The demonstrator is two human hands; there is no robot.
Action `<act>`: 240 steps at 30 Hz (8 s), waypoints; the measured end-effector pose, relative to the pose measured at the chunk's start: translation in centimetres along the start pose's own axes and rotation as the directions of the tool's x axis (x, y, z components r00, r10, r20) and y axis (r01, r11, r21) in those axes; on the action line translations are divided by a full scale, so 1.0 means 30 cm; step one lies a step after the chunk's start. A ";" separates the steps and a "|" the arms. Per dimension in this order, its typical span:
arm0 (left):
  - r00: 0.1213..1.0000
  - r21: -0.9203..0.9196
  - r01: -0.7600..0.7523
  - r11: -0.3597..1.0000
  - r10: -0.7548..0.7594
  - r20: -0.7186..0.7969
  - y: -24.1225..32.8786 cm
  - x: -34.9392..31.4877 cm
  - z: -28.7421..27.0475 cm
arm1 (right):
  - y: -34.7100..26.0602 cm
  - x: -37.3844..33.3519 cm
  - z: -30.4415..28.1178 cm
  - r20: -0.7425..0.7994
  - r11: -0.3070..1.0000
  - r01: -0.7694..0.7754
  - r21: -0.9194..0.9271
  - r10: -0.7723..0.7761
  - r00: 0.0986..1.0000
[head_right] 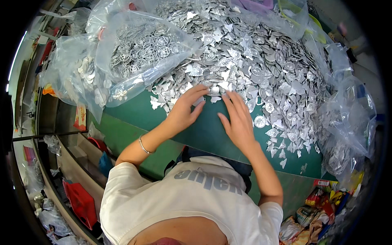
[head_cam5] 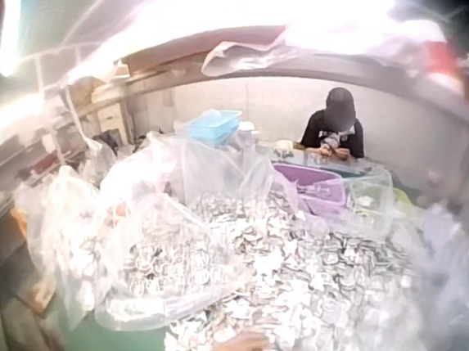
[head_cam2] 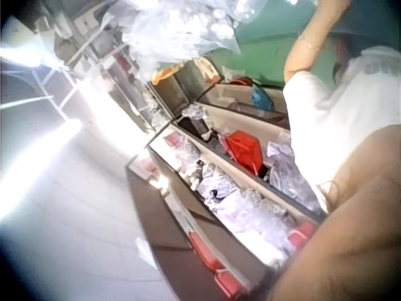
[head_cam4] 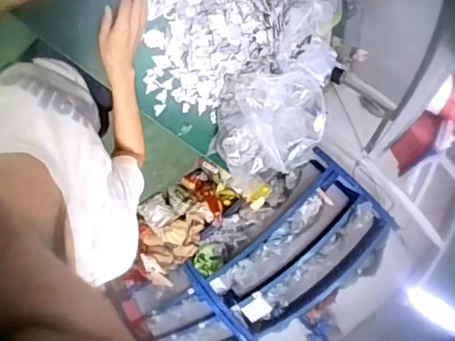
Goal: The person sorts through a large pile of small silver-colored metal pieces on a green surface, picking them up by hand and placing some into a plastic bag.
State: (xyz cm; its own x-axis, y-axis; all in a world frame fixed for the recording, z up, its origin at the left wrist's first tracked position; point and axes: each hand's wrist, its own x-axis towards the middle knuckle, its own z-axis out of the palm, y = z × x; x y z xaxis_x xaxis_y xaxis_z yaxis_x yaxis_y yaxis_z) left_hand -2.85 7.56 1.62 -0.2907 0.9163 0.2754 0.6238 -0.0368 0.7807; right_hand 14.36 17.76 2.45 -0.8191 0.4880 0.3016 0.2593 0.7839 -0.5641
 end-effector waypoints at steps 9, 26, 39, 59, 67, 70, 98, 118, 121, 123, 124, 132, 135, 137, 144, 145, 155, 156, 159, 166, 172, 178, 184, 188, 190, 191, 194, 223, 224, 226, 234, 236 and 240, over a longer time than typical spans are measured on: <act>0.996 0.520 -0.078 0.851 0.083 0.013 -0.065 -0.068 0.000 | 0.007 0.027 0.088 0.213 0.941 0.126 -0.313 -0.060 0.975; 0.954 0.094 0.094 0.991 -0.063 -0.293 -0.080 0.006 -0.010 | 0.022 0.090 0.139 -0.080 0.934 0.060 -0.353 -0.093 0.992; 0.962 0.127 0.037 0.991 -0.001 -0.275 -0.005 -0.064 -0.015 | 0.078 0.174 0.104 -0.154 0.975 0.100 -0.199 -0.132 0.979; 0.514 -0.571 -0.035 0.820 -0.475 -0.714 0.050 -0.271 -0.378 | -0.094 0.124 0.073 0.124 0.962 0.097 0.255 -0.132 0.983; 0.503 -0.371 -0.033 0.928 -0.305 -0.809 0.093 -0.262 -0.695 | -0.128 0.040 0.120 0.135 0.968 0.198 0.153 -0.219 0.966; 0.341 -0.128 0.038 0.991 -0.134 -0.930 0.074 -0.206 -0.881 | -0.153 -0.005 0.115 0.177 0.970 0.225 0.086 -0.238 0.955; 0.661 0.107 -0.320 0.942 0.302 -0.687 0.214 0.005 -0.948 | -0.099 -0.063 0.128 0.011 0.995 0.029 0.096 -0.030 0.999; 0.990 0.497 0.123 0.859 -0.069 -0.125 -0.006 -0.081 0.051 | -0.010 0.044 0.056 0.110 0.990 0.065 -0.126 -0.051 0.993; 0.997 0.558 0.074 0.827 -0.044 -0.067 -0.019 -0.070 0.045 | -0.026 0.026 0.080 0.226 0.974 0.126 -0.187 -0.082 0.971; 0.999 0.543 0.017 0.840 0.006 -0.040 -0.029 -0.082 0.036 | -0.028 -0.013 0.057 0.284 0.986 0.110 -0.128 -0.070 0.956; 0.996 0.514 -0.034 0.857 0.069 -0.050 -0.043 -0.088 0.034 | -0.024 -0.029 0.054 0.255 0.993 0.106 -0.045 -0.091 0.963; 0.956 0.325 -0.182 0.928 0.244 -0.161 -0.072 -0.015 -0.030 | -0.082 0.044 0.126 -0.074 0.951 -0.078 0.299 0.105 0.992; 0.983 0.098 -0.114 0.989 0.126 -0.135 -0.025 -0.010 0.008 | -0.079 0.050 0.070 0.045 0.851 -0.242 0.467 0.251 0.967; 0.995 -0.056 -0.075 0.996 0.071 -0.069 0.023 -0.002 0.036 | -0.047 0.040 0.018 0.152 0.794 -0.352 0.496 0.320 0.935; 0.996 0.085 -0.075 0.993 0.079 -0.037 0.034 0.007 0.014 | 0.326 0.093 -0.454 -0.437 0.881 -0.461 0.111 0.460 0.773; 0.994 0.122 -0.097 0.988 0.102 -0.034 0.025 0.016 0.021 | 0.386 0.135 -0.549 -0.639 0.895 -0.447 0.006 0.347 0.686; 0.994 0.359 -0.109 0.927 0.101 0.042 0.010 0.034 0.049 | 0.270 0.097 -0.376 -0.263 0.973 -0.137 -0.186 0.085 0.961; 0.991 0.349 -0.128 0.929 0.104 0.086 0.007 0.059 0.063 | 0.217 0.077 -0.319 -0.130 0.991 -0.115 -0.072 0.105 0.986; 0.972 0.485 -0.231 0.844 0.177 0.154 0.026 0.144 0.135 | 0.169 0.043 -0.155 0.058 0.966 -0.080 -0.247 0.097 0.994; 0.922 0.422 -0.303 0.855 0.150 0.357 0.007 0.063 0.171 | 0.077 -0.073 -0.041 0.198 0.977 -0.001 -0.211 0.043 0.979; 0.947 0.327 -0.257 0.910 0.170 0.272 0.063 0.068 0.143 | 0.166 -0.038 -0.062 -0.071 0.948 -0.127 -0.293 0.111 0.991; 0.914 0.364 -0.319 0.875 0.182 0.363 0.017 0.001 0.168 | 0.141 -0.061 -0.024 -0.109 0.970 -0.080 -0.229 0.056 0.992; 0.951 0.163 -0.250 0.954 0.211 0.225 0.018 0.005 0.109 | 0.124 -0.039 -0.032 -0.116 0.955 -0.173 -0.240 0.149 0.982; 0.976 0.400 -0.214 0.891 0.184 0.113 0.021 0.137 0.127 | 0.118 -0.029 -0.025 -0.094 0.963 -0.176 -0.203 0.160 0.983; 0.976 0.487 -0.219 0.846 0.179 0.128 0.017 0.183 0.137 | 0.117 -0.031 -0.030 -0.086 0.963 -0.224 -0.152 0.213 0.973; 0.968 0.515 -0.250 0.820 0.209 0.136 0.005 0.191 0.142 | 0.119 -0.036 -0.034 -0.086 0.957 -0.246 -0.155 0.235 0.968; 0.938 0.567 -0.340 0.751 0.311 0.150 -0.048 0.195 0.158 | 0.134 -0.063 -0.056 -0.114 0.938 -0.295 -0.180 0.278 0.954; 0.916 -0.470 0.391 0.792 -0.285 0.282 0.000 0.128 0.074 | 0.406 0.044 -0.429 -0.339 0.716 -0.408 0.567 0.654 0.676; 0.931 -0.455 0.355 0.817 -0.265 0.250 0.014 0.138 0.074 | 0.464 0.089 -0.500 -0.419 0.684 -0.319 0.656 0.682 0.600; 0.970 -0.425 0.235 0.874 -0.183 0.159 0.023 0.152 0.085 | 0.581 0.177 -0.625 -0.513 0.628 -0.124 0.768 0.720 0.467; 0.995 -0.386 -0.009 0.922 -0.030 -0.093 0.050 0.139 0.070 | 0.477 0.203 -0.491 -0.446 0.857 -0.363 0.366 0.504 0.740; 0.993 -0.396 -0.032 0.918 -0.016 -0.119 0.065 0.126 0.070 | 0.318 0.134 -0.381 -0.072 0.831 -0.403 0.383 0.462 0.884; 0.986 -0.346 -0.150 0.926 0.113 -0.123 0.068 0.125 0.093 | 0.110 0.043 -0.184 0.409 0.534 -0.494 0.686 0.280 0.869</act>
State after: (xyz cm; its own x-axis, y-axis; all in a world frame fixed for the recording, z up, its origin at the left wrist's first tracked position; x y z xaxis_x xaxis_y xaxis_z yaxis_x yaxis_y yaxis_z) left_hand -0.65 12.04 2.68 -0.3053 0.8500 0.4293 0.3700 -0.3095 0.8760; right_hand 16.99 23.10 5.21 -0.8482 0.4864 -0.2097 0.1924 -0.0859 -0.9775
